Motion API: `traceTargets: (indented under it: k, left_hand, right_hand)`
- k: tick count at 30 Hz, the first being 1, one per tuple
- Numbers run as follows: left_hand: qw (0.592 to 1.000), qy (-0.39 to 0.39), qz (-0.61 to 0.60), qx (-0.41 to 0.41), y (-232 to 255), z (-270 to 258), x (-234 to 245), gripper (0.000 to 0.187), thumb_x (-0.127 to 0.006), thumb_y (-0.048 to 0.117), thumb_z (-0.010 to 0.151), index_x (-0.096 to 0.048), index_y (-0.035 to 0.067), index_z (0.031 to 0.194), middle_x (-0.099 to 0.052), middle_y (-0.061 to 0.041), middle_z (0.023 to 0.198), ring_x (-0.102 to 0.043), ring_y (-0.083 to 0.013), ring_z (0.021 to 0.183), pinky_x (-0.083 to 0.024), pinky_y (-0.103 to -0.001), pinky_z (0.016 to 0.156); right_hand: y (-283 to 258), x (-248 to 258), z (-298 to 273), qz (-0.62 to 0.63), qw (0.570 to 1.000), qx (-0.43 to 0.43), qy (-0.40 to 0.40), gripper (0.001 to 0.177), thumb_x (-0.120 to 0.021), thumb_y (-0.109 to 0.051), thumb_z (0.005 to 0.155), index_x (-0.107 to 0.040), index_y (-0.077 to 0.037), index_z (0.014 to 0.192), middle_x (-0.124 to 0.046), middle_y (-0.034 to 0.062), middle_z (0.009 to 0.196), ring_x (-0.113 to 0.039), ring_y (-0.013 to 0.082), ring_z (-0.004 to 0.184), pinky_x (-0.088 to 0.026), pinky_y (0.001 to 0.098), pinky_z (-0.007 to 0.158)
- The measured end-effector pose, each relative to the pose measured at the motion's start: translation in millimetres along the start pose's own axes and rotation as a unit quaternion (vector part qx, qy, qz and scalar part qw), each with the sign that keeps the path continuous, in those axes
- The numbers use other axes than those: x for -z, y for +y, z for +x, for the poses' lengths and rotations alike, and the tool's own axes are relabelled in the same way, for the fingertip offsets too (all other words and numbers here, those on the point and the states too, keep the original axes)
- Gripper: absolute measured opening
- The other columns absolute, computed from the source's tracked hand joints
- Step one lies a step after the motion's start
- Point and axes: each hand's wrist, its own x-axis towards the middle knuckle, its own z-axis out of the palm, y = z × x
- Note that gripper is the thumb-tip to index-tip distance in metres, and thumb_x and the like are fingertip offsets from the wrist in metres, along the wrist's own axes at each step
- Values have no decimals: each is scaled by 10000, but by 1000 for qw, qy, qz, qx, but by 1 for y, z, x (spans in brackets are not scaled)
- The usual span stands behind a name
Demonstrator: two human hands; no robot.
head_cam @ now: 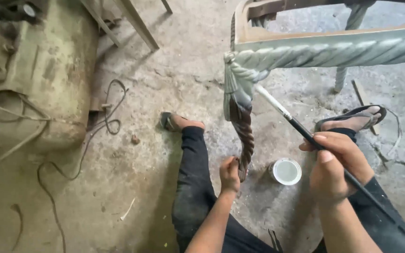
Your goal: The person paints a carved wooden leg and frame of a furniture piece using a small brush, frequently dipping it into a paint container.
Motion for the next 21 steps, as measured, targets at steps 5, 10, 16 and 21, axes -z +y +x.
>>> traceTargets:
  k: [5,10,16,21]
  left_hand:
    - [999,22,9,-23,-15,2,-1,431,-487,362,1041,-436,129,681,-413,-2,606,-435,-154,551,-357,-342,537]
    - [998,42,17,-37,-17,4,-5,453,-505,355,1045,-392,147,659,-361,28,594,-362,-115,547,-262,-336,545]
    - [999,21,10,-23,-6,3,-6,459,-498,386,1047,-401,149,666,-370,22,549,-370,-116,501,-272,-339,507]
    - [1000,30,4,1,9,2,-9,464,-512,360,1034,-383,142,646,-369,18,542,-363,-120,511,-268,-337,511]
  right_hand:
    - [-63,-27,18,-195,953,151,-177,166,-556,-11,985,-665,105,1030,-683,293,1020,-702,323,859,-553,387,841]
    - [-46,-45,13,-205,915,298,-180,146,-565,26,955,-663,135,963,-690,325,912,-686,379,764,-577,456,742]
    - [-33,-49,11,-249,882,360,-175,134,-595,78,942,-710,135,980,-711,316,945,-712,393,793,-601,462,726]
    - [-15,-27,-3,-285,877,343,-178,215,-618,-56,1014,-719,134,1028,-716,312,981,-718,392,837,-604,456,769]
